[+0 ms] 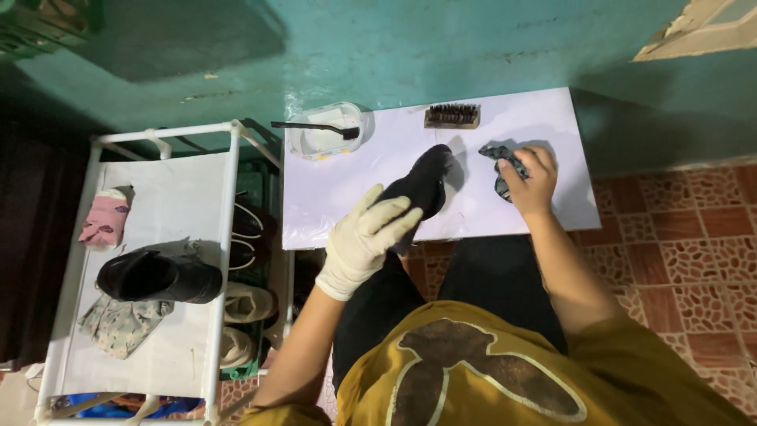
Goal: A person is cleaning and brushing the sole of a black shoe using a brush and a cleaning solution.
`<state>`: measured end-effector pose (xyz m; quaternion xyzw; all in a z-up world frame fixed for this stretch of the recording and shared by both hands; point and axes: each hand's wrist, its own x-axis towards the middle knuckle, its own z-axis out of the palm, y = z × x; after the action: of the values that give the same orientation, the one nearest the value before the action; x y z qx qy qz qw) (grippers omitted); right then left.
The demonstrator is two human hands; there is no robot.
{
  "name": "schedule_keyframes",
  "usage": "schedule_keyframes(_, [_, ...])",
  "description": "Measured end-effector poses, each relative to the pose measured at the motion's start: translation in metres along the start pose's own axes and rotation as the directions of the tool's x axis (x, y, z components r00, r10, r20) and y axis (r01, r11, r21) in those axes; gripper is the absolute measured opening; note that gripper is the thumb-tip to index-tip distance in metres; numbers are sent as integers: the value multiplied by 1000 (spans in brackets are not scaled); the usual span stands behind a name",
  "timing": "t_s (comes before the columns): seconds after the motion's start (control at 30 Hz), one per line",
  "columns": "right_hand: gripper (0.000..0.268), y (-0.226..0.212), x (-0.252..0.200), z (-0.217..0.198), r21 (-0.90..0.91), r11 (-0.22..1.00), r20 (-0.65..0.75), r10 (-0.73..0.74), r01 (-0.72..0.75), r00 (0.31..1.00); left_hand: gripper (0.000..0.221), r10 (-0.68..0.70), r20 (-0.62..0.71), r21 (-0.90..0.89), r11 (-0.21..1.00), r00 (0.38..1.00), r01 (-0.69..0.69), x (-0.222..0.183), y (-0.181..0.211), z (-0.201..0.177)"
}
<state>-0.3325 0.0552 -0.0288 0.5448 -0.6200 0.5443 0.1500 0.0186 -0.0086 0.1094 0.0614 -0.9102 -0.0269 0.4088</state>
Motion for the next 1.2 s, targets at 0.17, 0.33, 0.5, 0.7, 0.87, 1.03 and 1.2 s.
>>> schedule_keyframes(0.17, [21,-5,5,-3,15,1000,14,-14,14,1000,53,-556,-154,-374,798,817,472,-15,13,32])
schedule_keyframes(0.33, [17,-16,25,-7,87,916,49,389,-392,920,81,-902,130,-659,231,411,716,-49,5,58])
schedule_keyframes(0.5, [10,-57,62,0,140,924,49,352,-355,935,85,-920,271,-557,89,282,826,-17,-17,40])
schedule_keyframes(0.7, [27,-86,40,37,-349,909,310,-116,227,943,89,-892,292,-355,234,345,905,-35,-47,49])
schedule_keyframes(0.87, [22,-41,45,38,-267,953,293,-58,140,954,79,-890,348,-451,117,295,885,-19,-41,29])
schedule_keyframes(1.03, [24,10,41,37,-289,938,184,-139,189,973,79,-897,313,-442,152,311,884,1,-30,12])
schedule_keyframes(1.2, [27,43,59,37,-456,889,153,135,-52,979,81,-867,257,-403,305,427,863,31,-21,-6])
